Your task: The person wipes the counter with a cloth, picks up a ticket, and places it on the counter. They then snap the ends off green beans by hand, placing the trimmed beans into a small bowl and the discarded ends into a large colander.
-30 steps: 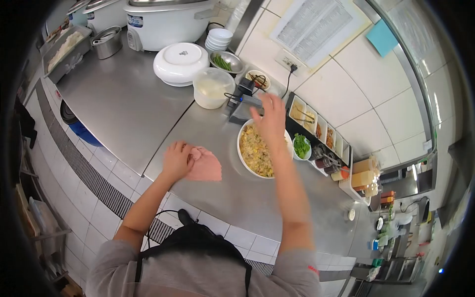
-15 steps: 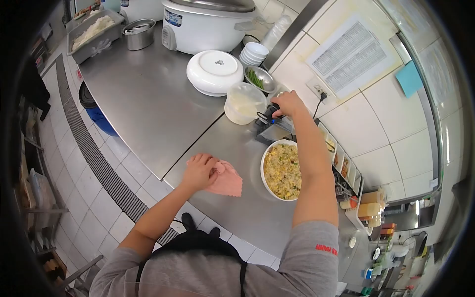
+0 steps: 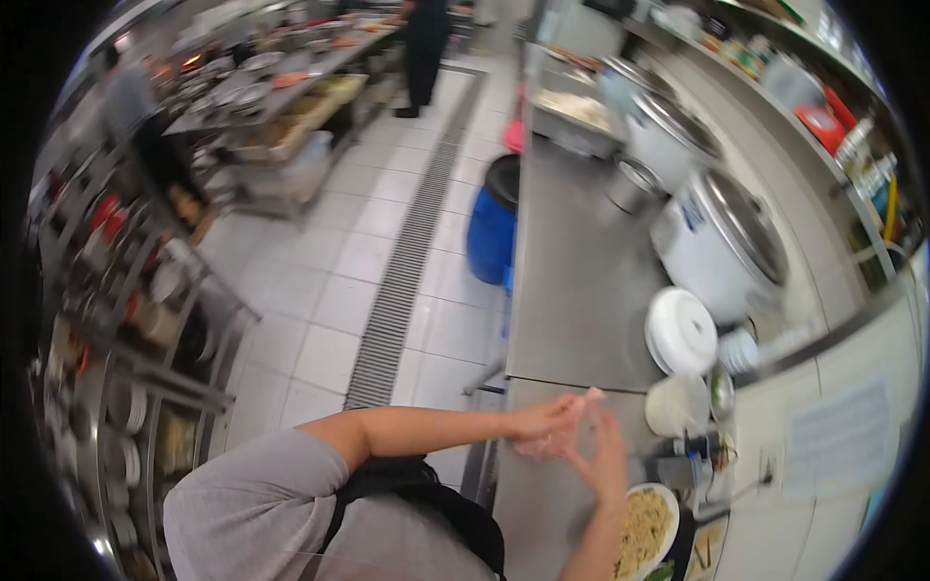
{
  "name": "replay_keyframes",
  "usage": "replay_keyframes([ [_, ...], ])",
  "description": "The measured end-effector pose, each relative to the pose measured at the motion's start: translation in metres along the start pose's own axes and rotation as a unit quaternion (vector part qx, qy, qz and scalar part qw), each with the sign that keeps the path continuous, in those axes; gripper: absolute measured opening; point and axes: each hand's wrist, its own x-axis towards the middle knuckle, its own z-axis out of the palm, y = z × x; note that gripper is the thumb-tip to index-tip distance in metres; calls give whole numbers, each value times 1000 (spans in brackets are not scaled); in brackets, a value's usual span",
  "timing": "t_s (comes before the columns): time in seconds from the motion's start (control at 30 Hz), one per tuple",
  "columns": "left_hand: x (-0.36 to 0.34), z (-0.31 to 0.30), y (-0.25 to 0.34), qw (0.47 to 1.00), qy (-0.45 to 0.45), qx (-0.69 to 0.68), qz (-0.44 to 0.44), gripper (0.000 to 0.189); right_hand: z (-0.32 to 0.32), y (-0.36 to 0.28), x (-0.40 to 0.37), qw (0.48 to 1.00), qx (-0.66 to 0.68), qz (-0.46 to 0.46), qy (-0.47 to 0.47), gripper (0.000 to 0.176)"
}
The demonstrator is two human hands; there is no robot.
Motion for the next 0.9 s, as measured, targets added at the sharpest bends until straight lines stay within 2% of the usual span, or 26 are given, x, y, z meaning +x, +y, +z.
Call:
replay_keyframes([
  [0.07,-45,13,36,995,-59,-16,-78,34,63,-8,-10,993,60,-49,92,52],
  [0.1,-62,11,39,997,-39,-11,-69,34,82,-6,-15,992,69,-68,81,52],
  [0.17,-100,10,42,985,26,-160,-63,28,107,-8,-22,995,56,-61,48,48],
  [0.2,-114,11,35,986,37,-155,-53,28,115,-20,-27,994,61,-76,44,48],
  [0.27,-141,12,19,978,163,-109,68,25,132,-52,-40,974,206,-68,71,40],
  [0.3,-154,21,24,961,225,-103,119,25,140,-74,-49,972,210,-80,64,40],
  [0.37,-191,29,44,952,258,-119,116,25,150,-116,-71,942,238,-127,199,35],
  [0.4,-206,35,55,945,279,-139,103,25,154,-124,-81,942,241,-135,192,35],
  [0.43,-210,44,65,890,352,-243,156,23,156,-131,-90,946,206,-176,178,36],
  [0.47,-221,42,57,887,358,-242,162,23,159,-136,-99,948,172,-213,164,37],
  [0.5,-239,41,59,904,339,-218,143,23,166,-135,-110,946,242,-184,114,43],
  [0.53,-255,41,63,920,320,-191,124,24,168,-135,-121,944,247,-189,109,43],
  [0.57,-266,51,64,898,318,-284,105,26,168,-135,-132,955,192,-202,107,43],
  [0.6,-280,51,64,897,322,-281,109,26,168,-137,-141,962,135,-214,106,44],
  [0.67,-302,53,60,952,206,-219,59,27,169,-143,-151,958,151,-218,110,43],
  [0.7,-310,66,64,955,254,-142,57,26,162,-159,-150,944,243,-211,78,40],
  [0.73,-320,77,68,955,253,-145,55,26,158,-168,-155,921,332,-200,46,37],
  [0.77,-330,86,75,949,292,-105,49,25,168,-167,-162,894,428,-126,31,29],
  [0.8,-341,94,77,942,326,-64,41,23,169,-170,-172,895,428,-120,38,29],
  [0.83,-346,96,68,946,316,-62,32,23,169,-173,-182,925,344,-160,39,28],
  [0.87,-346,93,54,935,334,-68,93,21,168,-177,-193,946,256,-194,41,27],
  [0.9,-350,94,44,922,348,-76,153,20,170,-190,-212,945,257,-182,88,28],
])
